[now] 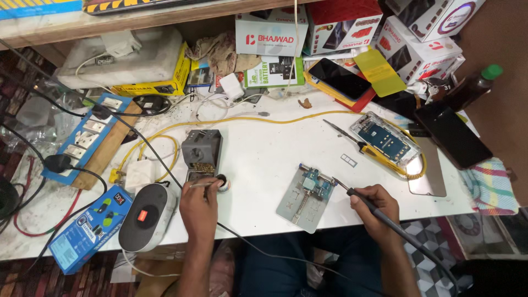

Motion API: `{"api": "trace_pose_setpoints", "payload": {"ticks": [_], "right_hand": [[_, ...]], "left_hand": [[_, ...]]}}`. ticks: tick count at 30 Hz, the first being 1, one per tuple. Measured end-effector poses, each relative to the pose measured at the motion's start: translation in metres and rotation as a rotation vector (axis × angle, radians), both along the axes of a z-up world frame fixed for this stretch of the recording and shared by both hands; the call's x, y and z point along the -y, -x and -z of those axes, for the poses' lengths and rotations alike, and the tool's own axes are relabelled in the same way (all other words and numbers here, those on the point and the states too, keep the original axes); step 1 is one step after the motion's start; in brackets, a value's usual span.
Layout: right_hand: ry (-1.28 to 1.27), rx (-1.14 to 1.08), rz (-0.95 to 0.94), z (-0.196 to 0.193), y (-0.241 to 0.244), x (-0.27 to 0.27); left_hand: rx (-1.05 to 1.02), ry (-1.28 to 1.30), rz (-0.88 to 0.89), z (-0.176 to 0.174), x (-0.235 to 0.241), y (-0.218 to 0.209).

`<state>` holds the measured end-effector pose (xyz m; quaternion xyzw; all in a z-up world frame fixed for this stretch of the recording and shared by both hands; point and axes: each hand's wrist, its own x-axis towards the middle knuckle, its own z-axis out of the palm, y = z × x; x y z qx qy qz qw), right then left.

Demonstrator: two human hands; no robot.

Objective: The person solders a small electronic component onto a circuit board using a soldering iron and tweezers. They repeatedly apply heat and solder to the component while holding it in place.

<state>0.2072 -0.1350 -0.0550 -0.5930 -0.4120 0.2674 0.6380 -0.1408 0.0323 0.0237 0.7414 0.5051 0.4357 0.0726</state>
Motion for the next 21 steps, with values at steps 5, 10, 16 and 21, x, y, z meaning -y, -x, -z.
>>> {"api": "trace_pose_setpoints", "payload": {"ticks": [5, 10, 16, 21], "right_hand": [[0.008, 0.04, 0.008, 0.0, 0.0, 0.0], [-0.021, 0.014, -0.002, 0.004, 0.0, -0.002], [-0.017, 0.043, 0.001, 0.002, 0.0, 0.0], [-0.011, 0.041, -0.001, 0.001, 0.0, -0.001]], "left_hand": [[0.024, -0.059, 0.01, 0.002, -0.002, -0.001], [0.04, -0.15, 0.028, 0.009, -0.001, -0.004], [0.061, -0.197, 0.056, 0.015, -0.001, -0.006], [0.173, -0.166, 0.058, 0.01, 0.0, -0.006]]}}
